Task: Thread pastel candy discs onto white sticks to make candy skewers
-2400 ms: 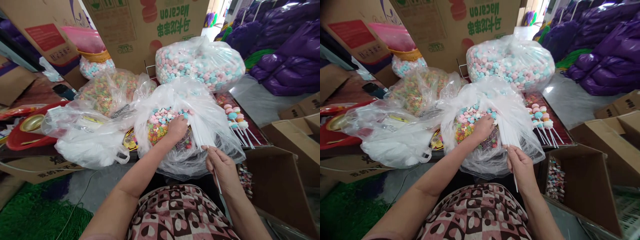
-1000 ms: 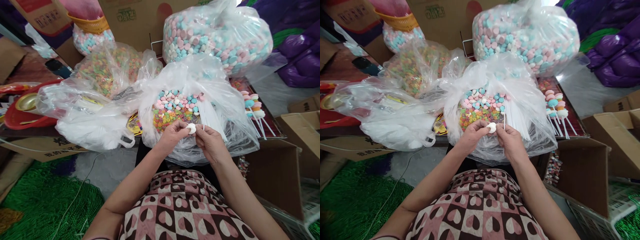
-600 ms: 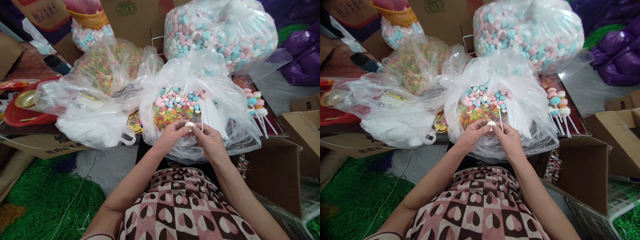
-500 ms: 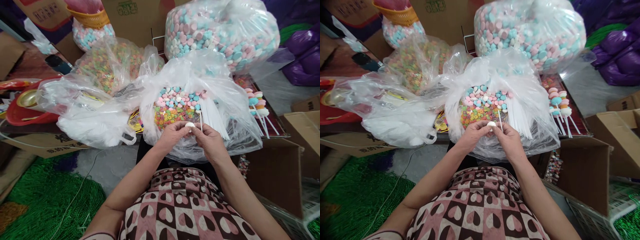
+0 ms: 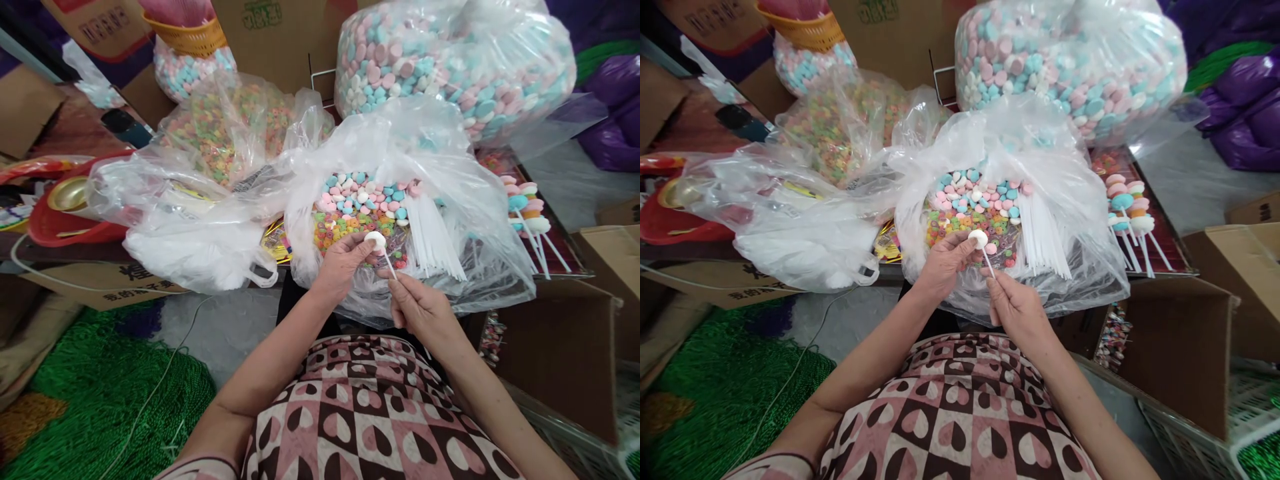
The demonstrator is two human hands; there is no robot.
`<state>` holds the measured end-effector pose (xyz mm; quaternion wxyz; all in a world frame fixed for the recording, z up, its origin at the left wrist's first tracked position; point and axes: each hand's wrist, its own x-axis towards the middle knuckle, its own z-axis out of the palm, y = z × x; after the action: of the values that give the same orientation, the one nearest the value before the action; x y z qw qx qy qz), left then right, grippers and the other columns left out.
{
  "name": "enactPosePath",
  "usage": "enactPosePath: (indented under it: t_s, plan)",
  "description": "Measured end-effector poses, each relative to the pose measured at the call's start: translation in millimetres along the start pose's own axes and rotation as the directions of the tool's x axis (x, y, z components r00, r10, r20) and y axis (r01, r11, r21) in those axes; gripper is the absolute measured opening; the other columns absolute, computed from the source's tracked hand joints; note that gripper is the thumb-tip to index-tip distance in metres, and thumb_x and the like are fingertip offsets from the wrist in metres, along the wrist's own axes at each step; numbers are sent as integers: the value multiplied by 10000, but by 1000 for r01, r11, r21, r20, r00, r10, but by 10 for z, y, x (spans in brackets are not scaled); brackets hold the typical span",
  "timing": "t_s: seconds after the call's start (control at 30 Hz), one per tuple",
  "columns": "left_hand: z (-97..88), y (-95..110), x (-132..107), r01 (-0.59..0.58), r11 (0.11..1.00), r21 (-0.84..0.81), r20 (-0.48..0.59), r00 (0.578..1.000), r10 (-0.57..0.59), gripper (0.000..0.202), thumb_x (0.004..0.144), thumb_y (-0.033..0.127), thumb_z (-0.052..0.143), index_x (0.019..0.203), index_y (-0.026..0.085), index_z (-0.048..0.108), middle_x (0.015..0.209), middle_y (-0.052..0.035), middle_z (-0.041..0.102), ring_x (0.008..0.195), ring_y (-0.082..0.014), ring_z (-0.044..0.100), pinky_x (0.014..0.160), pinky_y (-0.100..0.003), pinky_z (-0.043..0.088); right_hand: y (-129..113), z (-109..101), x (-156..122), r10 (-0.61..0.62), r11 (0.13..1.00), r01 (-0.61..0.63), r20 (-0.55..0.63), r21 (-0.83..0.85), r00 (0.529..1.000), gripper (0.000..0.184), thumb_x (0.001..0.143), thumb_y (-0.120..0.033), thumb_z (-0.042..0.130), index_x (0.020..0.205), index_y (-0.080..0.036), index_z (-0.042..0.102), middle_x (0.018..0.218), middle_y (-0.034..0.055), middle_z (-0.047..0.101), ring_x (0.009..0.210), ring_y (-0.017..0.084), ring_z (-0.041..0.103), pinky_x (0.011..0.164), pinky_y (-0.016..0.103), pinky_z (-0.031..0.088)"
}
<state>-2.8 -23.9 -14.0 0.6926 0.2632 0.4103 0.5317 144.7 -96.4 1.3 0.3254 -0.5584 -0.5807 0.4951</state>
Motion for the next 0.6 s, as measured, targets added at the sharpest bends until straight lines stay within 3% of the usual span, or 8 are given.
enactPosePath:
  t_s: [0.17,0.27,0.37,0.47,0.53,0.6]
  plan:
    - [-21,-40,-9,-56,996,69,43,998,53,450,588,449,908,870,164,706,793,7,718,642,-104,640,632,-249,509,-9,-5,49,6,998,-6,3,-58,1000,466,974,-471,443,1126,-131,722,424,-58,460,405,139,416,471,270,341]
    - [-61,-86,-25,-167,965,205,73,985,155,385,681,442,855,922,177,715,872,-11,742,727,-125,664,706,-269,529,-13,-21,40,48,998,-49,-16,-37,999,474,958,-474,450,1115,-115,716,418,-61,449,402,137,408,467,270,328]
    - [-96,-131,-64,-368,827,425,141,929,341,258,784,376,776,953,189,721,928,-28,758,833,-144,687,802,-278,539,-17,-17,31,121,992,-120,-10,31,993,487,950,-498,458,1115,-116,710,404,-72,423,370,124,347,420,266,268]
    - [-111,-154,-96,-497,647,578,231,860,454,170,839,323,713,957,202,724,940,-30,764,820,-137,685,790,-263,540,-24,6,43,164,981,-164,12,105,986,486,945,-515,470,1105,-125,710,399,-79,405,354,113,299,390,262,213]
    - [-119,-149,-90,-503,630,592,242,856,456,157,852,320,694,956,204,715,935,-29,762,806,-133,688,772,-252,545,-27,16,53,181,970,-182,24,163,983,486,943,-527,479,1127,-137,703,411,-85,403,352,106,283,386,256,197]
    - [-135,-126,-59,-473,674,568,202,873,443,167,856,321,685,967,196,700,921,-29,756,786,-127,689,757,-245,549,-22,12,52,174,961,-180,48,211,984,481,940,-534,500,1168,-155,689,473,-72,470,371,101,318,401,248,222]
